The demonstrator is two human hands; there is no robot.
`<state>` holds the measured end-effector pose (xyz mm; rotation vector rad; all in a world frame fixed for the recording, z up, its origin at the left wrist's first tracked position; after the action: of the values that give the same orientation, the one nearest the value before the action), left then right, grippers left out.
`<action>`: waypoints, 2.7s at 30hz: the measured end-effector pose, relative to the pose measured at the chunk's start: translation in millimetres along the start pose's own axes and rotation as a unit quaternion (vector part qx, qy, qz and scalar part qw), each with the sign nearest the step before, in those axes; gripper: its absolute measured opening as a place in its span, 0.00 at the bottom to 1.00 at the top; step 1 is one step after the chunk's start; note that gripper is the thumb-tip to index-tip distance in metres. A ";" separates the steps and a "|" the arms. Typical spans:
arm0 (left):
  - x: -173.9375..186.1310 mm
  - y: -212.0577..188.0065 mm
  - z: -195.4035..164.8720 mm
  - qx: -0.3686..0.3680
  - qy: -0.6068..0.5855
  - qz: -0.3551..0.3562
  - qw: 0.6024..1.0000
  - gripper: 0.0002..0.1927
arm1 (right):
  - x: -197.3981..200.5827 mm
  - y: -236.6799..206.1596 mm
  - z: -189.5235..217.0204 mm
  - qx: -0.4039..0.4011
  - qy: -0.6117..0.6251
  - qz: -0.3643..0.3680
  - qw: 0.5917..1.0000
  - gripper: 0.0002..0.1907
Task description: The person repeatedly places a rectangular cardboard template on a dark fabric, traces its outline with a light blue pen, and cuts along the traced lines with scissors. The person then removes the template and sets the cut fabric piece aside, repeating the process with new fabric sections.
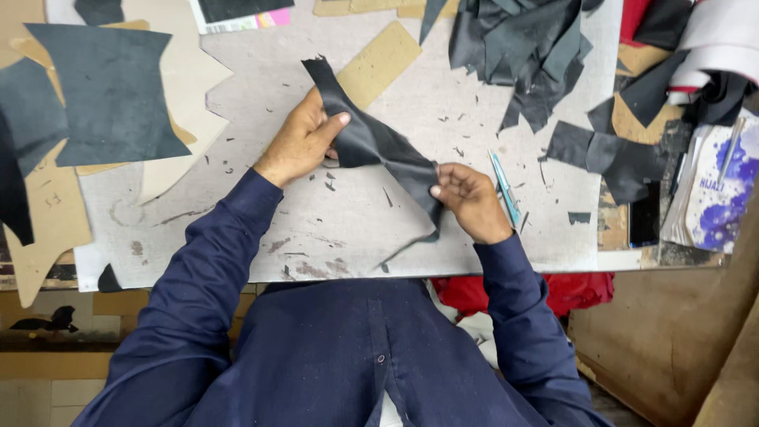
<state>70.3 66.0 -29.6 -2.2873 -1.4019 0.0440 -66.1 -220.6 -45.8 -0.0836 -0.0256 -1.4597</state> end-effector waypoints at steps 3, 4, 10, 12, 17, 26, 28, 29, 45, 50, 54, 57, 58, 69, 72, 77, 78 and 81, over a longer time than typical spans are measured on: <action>-19.8 5.0 17.0 -0.008 0.007 -0.048 0.999 0.27 | 6.4 -2.3 -11.8 -0.007 -0.042 -0.030 0.999 0.24; -24.5 2.6 22.6 -0.023 -0.011 -0.056 0.998 0.31 | 5.1 -4.6 -13.8 -0.008 -0.048 -0.035 0.998 0.26; -39.6 -13.3 37.8 0.013 0.009 -0.176 0.984 0.15 | -14.2 -29.9 -17.9 -0.089 -0.098 -0.083 0.988 0.21; -40.2 -14.3 37.0 0.018 -0.109 -0.153 0.982 0.08 | -16.9 -32.2 -15.7 -0.088 -0.106 -0.062 0.989 0.14; -36.7 -13.3 20.6 -0.031 -0.344 -0.075 0.935 0.05 | 8.4 -13.3 13.4 0.024 -0.081 -0.117 0.989 0.07; -57.8 -100.4 19.4 0.022 -0.168 -0.216 0.961 0.27 | 35.9 4.6 37.9 -0.031 -0.289 -0.013 0.957 0.11; -53.9 -104.2 20.2 -0.055 0.013 -0.321 0.945 0.29 | 34.0 0.9 38.5 -0.048 -0.445 0.018 0.894 0.15; -53.6 -99.9 20.5 -0.063 0.083 -0.286 0.953 0.33 | 31.3 1.5 41.3 0.008 -0.469 0.010 0.883 0.17; -110.8 -117.0 58.0 0.088 0.020 0.187 0.978 0.30 | -57.3 93.3 37.2 -0.006 -0.256 0.092 0.962 0.11; -125.1 -93.6 37.1 -0.161 -0.166 -0.009 0.973 0.35 | -68.7 99.1 81.7 0.112 0.186 0.035 0.976 0.11; -85.2 -49.2 9.8 -0.030 -0.290 0.073 0.954 0.14 | -37.7 100.2 116.2 0.211 0.237 -0.136 0.939 0.25; -28.3 -31.0 2.4 0.071 -0.182 0.146 0.970 0.12 | -2.2 85.5 106.0 0.210 0.137 -0.250 0.935 0.32; -14.9 -26.2 1.9 0.100 -0.143 0.152 0.973 0.13 | 4.5 77.7 93.4 0.173 0.086 -0.285 0.939 0.33; -24.6 -42.9 43.5 0.037 0.243 -0.109 0.963 0.14 | 7.4 -2.2 -14.5 0.020 -0.125 -0.285 0.950 0.15; -18.1 -50.6 52.4 0.021 0.242 -0.151 0.958 0.14 | 8.7 -9.4 -13.4 -0.011 -0.157 -0.264 0.952 0.09; -12.7 -55.0 56.1 -0.001 0.226 -0.138 0.964 0.15 | -6.2 -28.8 -4.9 0.080 -0.481 -0.179 0.854 0.18; -12.6 -56.3 56.2 0.002 0.225 -0.143 0.964 0.14 | -11.9 -31.9 -4.4 0.122 -0.546 -0.155 0.814 0.22; -12.9 -64.5 54.9 0.018 0.214 -0.147 0.965 0.12 | -28.3 -34.6 -7.9 0.170 -0.572 0.043 0.801 0.51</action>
<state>-4.0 99.3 -56.1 -1.8836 -1.4657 -0.4849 -103.9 -196.9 -54.2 -0.6563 -1.2542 -1.0974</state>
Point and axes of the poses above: each hand's wrist, its own y-axis towards the middle knuckle, its own x-axis out of the back of the hand, z = x × y, the point moved 1 cm from there along y, towards the middle knuckle, and after that the axes turned 12 degrees about x, right-handed, at the moved point
